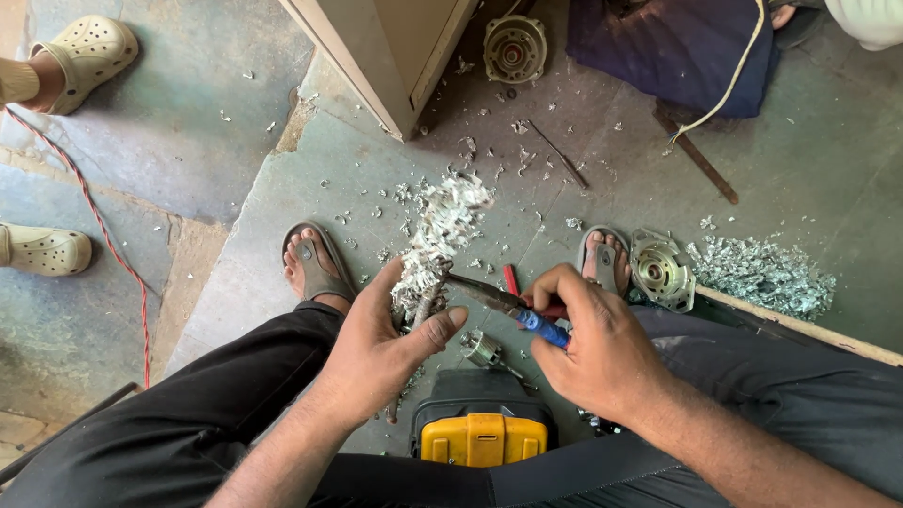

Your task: The person sits on the floor and uses pliers to peel crumpled silver wrapping material off a metal rod, rotating the rod and working section by section while scraps fall to the floor. Near the end they set the rod down and pick up a phone.

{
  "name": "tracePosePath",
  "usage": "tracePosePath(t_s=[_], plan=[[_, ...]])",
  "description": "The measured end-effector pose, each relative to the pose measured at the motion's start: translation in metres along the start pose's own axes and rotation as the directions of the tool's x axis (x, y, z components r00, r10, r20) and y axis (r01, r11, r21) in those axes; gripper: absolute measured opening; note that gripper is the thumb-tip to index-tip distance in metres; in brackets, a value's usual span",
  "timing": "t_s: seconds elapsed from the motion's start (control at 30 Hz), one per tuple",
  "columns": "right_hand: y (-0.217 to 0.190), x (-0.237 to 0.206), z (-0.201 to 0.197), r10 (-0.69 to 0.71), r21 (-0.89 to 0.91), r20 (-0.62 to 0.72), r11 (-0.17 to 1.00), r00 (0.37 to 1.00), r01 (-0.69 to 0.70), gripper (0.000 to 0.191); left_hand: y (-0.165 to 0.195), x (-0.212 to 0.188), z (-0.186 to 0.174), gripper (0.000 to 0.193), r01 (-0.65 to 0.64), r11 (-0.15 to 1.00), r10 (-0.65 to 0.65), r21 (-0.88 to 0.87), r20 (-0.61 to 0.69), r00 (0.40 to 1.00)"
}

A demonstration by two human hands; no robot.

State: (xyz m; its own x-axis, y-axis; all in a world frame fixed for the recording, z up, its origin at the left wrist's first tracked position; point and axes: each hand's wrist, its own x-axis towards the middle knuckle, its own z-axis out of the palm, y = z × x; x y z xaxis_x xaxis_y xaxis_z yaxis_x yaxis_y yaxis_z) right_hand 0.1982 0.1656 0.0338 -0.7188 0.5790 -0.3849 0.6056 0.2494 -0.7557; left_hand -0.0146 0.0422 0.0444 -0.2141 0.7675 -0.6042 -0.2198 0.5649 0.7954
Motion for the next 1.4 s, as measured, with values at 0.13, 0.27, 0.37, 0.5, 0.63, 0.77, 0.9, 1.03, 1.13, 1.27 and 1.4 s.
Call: tracePosePath(t_s=[0.13, 0.27, 0.37, 0.5, 0.63, 0.77, 0.9, 1.03, 1.13, 1.27, 1.4], plan=[[0.003, 0.001, 0.001, -0.045, -0.029, 0.007, 0.999, 0.999, 0.045, 0.042, 0.001, -0.002, 0.002, 0.072, 0.025, 0.998, -0.025, -0.055, -0.007, 1.0], [0.002, 0.003, 0.003, 0.039, -0.105, 0.161, 0.994, 0.986, -0.022, 0.052, 0.004, -0.004, 0.005, 0.062, -0.128, 0.992, 0.128, 0.018, 0.01, 0.992], [-0.003, 0.002, 0.002, 0.057, -0.213, 0.22, 0.977, 0.974, -0.009, 0.068, 0.007, -0.005, 0.006, 0.058, -0.16, 0.987, 0.159, 0.007, 0.042, 0.986], [-0.013, 0.005, 0.0, 0.095, -0.431, 0.24, 0.902, 0.966, 0.019, 0.066, 0.008, -0.006, 0.004, 0.06, -0.068, 0.99, 0.067, 0.123, 0.016, 0.998], [-0.02, 0.006, -0.003, 0.191, -0.496, 0.264, 0.868, 0.945, -0.037, 0.065, 0.005, -0.003, 0.004, 0.059, -0.071, 0.994, 0.07, 0.081, 0.024, 0.997], [-0.016, 0.002, 0.0, 0.334, -0.463, 0.332, 0.873, 0.882, -0.156, 0.063, 0.0, -0.003, 0.005, 0.059, -0.011, 1.0, 0.011, -0.004, 0.046, 0.999], [-0.007, 0.003, 0.005, 0.204, -0.429, 0.265, 0.9, 0.942, -0.074, 0.069, -0.001, -0.004, 0.004, 0.061, -0.02, 0.997, 0.017, 0.076, 0.037, 0.999], [0.0, 0.009, 0.003, 0.173, -0.447, 0.22, 0.893, 0.96, -0.059, 0.068, 0.006, -0.006, 0.003, 0.063, -0.043, 0.98, 0.042, 0.194, 0.008, 0.999], [0.002, 0.011, 0.001, 0.211, -0.453, 0.195, 0.885, 0.958, -0.102, 0.064, 0.015, -0.009, 0.002, 0.061, -0.076, 0.969, 0.072, 0.235, 0.025, 0.997], [0.009, 0.016, 0.002, 0.204, -0.498, 0.156, 0.861, 0.966, -0.102, 0.066, 0.027, -0.012, -0.001, 0.065, -0.045, 0.886, 0.052, 0.462, -0.003, 0.999], [0.018, 0.018, -0.002, 0.046, -0.598, 0.046, 0.801, 0.998, -0.01, 0.07, 0.035, -0.013, -0.002, 0.068, -0.064, 0.819, 0.066, 0.57, 0.017, 0.998]])
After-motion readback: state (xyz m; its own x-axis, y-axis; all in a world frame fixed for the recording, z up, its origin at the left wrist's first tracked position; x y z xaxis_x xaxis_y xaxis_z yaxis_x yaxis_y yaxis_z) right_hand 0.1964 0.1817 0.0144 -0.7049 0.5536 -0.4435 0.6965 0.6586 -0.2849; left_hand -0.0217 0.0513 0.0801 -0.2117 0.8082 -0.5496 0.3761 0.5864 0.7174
